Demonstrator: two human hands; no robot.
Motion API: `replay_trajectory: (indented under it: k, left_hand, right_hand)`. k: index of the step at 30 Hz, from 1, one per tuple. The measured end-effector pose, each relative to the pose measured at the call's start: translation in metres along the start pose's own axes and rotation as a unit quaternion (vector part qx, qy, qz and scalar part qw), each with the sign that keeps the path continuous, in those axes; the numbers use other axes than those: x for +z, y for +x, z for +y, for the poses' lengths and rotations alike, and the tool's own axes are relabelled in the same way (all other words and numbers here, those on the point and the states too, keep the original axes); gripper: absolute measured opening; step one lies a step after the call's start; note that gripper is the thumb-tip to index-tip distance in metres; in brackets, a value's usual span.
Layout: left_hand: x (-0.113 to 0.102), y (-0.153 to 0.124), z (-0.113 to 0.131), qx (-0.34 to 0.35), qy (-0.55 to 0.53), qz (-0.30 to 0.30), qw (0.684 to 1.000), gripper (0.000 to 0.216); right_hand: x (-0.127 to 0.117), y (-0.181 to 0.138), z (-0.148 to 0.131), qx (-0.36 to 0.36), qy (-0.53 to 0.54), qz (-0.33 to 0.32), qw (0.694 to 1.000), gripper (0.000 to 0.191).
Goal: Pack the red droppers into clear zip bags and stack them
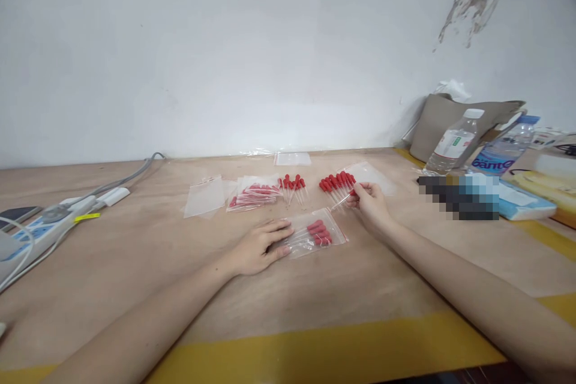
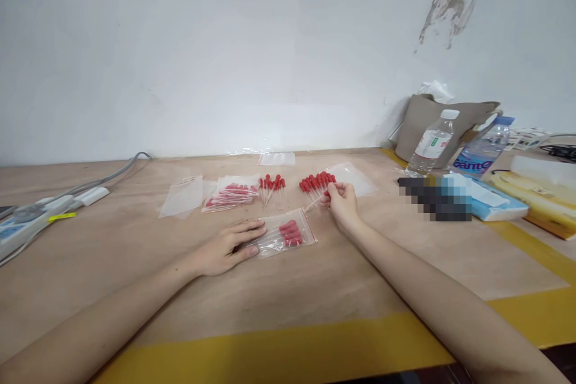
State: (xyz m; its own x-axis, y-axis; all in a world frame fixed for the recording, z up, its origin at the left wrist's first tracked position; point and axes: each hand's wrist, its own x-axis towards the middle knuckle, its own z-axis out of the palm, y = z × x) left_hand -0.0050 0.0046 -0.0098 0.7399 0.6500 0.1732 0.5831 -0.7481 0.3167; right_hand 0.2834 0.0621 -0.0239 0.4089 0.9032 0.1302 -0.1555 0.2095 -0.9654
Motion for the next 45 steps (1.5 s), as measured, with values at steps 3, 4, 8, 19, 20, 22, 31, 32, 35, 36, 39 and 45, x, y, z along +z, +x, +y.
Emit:
replay_trajectory:
  k: [3, 4, 8, 19, 20, 22, 31, 32, 35, 36, 39, 45]
  left_hand:
    - [0.0, 0.0, 0.002, 0.002, -0.01, 0.012, 1.0, 0.045]
    - [-0.001, 0.0, 0.003, 0.002, -0.015, 0.017, 1.0, 0.046]
    - [-0.002, 0.0, 0.005, 0.0, -0.032, 0.028, 0.999, 0.05]
    - [-0.003, 0.001, 0.007, -0.001, -0.021, 0.023, 1.0, 0.05]
    - [-0.003, 0.001, 0.007, -0.001, -0.018, 0.023, 1.0, 0.05]
    - [-0.003, 0.001, 0.007, 0.001, -0.016, 0.023, 1.0, 0.05]
    - [-0.002, 0.0, 0.006, -0.009, -0.012, 0.024, 1.0, 0.05]
    - [-0.002, 0.0, 0.006, -0.012, -0.013, 0.025, 1.0, 0.05]
    - [-0.001, -0.001, 0.006, -0.013, -0.016, 0.03, 0.999, 0.05]
    - [-0.001, -0.001, 0.006, -0.011, -0.018, 0.032, 0.999, 0.05]
    - [0.0, -0.001, 0.005, -0.006, -0.023, 0.034, 0.999, 0.05]
    - [0.002, 0.0, 0.002, -0.014, -0.023, 0.041, 0.999, 0.049]
  right_hand:
    - [0.011, -0.016, 0.001, 0.062, 0.047, -0.048, 0.996, 0.027]
    - [0.013, -0.02, 0.001, 0.08, 0.05, -0.074, 0.993, 0.026]
    - [0.009, -0.027, 0.002, 0.121, 0.015, -0.178, 0.977, 0.025]
    - [0.017, -0.03, 0.002, 0.1, -0.132, -0.274, 0.947, 0.029]
    - [0.02, -0.032, 0.002, 0.09, -0.135, -0.255, 0.953, 0.027]
    - [0.027, -0.035, 0.002, 0.066, -0.154, -0.214, 0.962, 0.022]
    - [0.024, -0.031, 0.008, 0.014, -0.175, -0.271, 0.947, 0.022]
    - [0.023, -0.031, 0.007, 0.019, -0.173, -0.283, 0.943, 0.022]
    - [0.022, -0.034, 0.002, 0.04, -0.16, -0.354, 0.921, 0.027]
    - [0.021, -0.035, 0.0, 0.046, -0.156, -0.386, 0.908, 0.028]
    - [0.018, -0.034, -0.002, 0.051, -0.164, -0.44, 0.882, 0.027]
    - [0.011, -0.028, -0.006, 0.126, -0.236, -0.289, 0.919, 0.028]
